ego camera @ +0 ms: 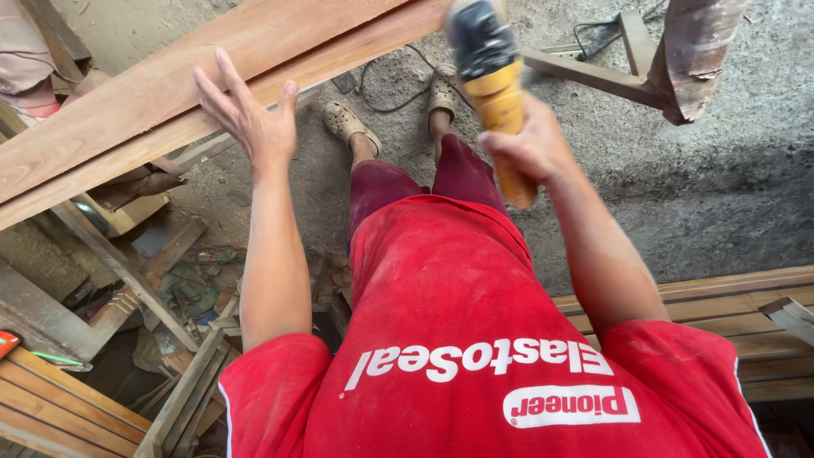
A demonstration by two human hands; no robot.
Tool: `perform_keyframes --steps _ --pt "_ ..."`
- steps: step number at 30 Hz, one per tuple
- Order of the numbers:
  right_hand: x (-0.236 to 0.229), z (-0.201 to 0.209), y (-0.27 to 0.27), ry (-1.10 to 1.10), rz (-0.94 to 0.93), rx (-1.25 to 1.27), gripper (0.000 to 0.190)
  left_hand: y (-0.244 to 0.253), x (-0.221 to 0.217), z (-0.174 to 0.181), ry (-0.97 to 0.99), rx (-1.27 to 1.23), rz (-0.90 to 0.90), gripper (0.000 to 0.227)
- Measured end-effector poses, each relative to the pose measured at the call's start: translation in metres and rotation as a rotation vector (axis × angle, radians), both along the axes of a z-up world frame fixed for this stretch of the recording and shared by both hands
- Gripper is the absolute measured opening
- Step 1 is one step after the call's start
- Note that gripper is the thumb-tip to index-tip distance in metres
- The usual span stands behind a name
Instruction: The person uses an angle grinder with a sanding disc to smooth the surface of a long wooden plank resting on a workbench. They move the tool back and forth along the length of the wood, occasionally adjusting their grip and position to cover different sections.
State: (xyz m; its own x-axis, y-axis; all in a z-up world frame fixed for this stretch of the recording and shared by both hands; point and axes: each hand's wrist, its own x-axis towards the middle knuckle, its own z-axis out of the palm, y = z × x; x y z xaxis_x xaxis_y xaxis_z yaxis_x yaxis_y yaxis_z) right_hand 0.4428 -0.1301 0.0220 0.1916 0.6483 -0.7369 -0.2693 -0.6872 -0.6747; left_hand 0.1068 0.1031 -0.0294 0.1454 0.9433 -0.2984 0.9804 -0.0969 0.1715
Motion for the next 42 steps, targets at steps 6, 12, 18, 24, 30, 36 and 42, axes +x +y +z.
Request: perform_keyframes --steps 6,12,18,24,30,36,42 --pt "0.065 -0.007 -0.037 0.042 -0.273 0.054 0.052 0.007 -0.001 -0.049 -0.036 -0.039 0.055 0.137" --pt "0.08 -0.006 -0.045 0.01 -0.331 0.054 0.056 0.008 -0.013 -0.055 -0.005 -0.076 0.034 0.132" --pt "0.039 -0.003 -0.016 -0.033 -0.015 0.016 0.057 0.014 -0.01 -0.057 0.028 -0.14 0.084 0.123" --pt "0.063 -0.002 -0.013 -0.016 -0.014 -0.031 0.053 0.017 -0.006 -0.049 0.031 -0.167 0.104 0.124" --pt "0.111 0.0 -0.032 0.037 -0.239 0.0 0.051 0.014 -0.008 -0.051 0.047 -0.152 0.101 0.122" --pt "0.075 -0.008 -0.018 -0.006 0.026 0.015 0.051 0.015 -0.006 -0.05 0.056 -0.171 0.109 0.122" --pt "0.086 -0.001 -0.005 -0.019 0.11 -0.001 0.053 0.018 -0.002 -0.046 0.112 -0.191 0.144 0.126"
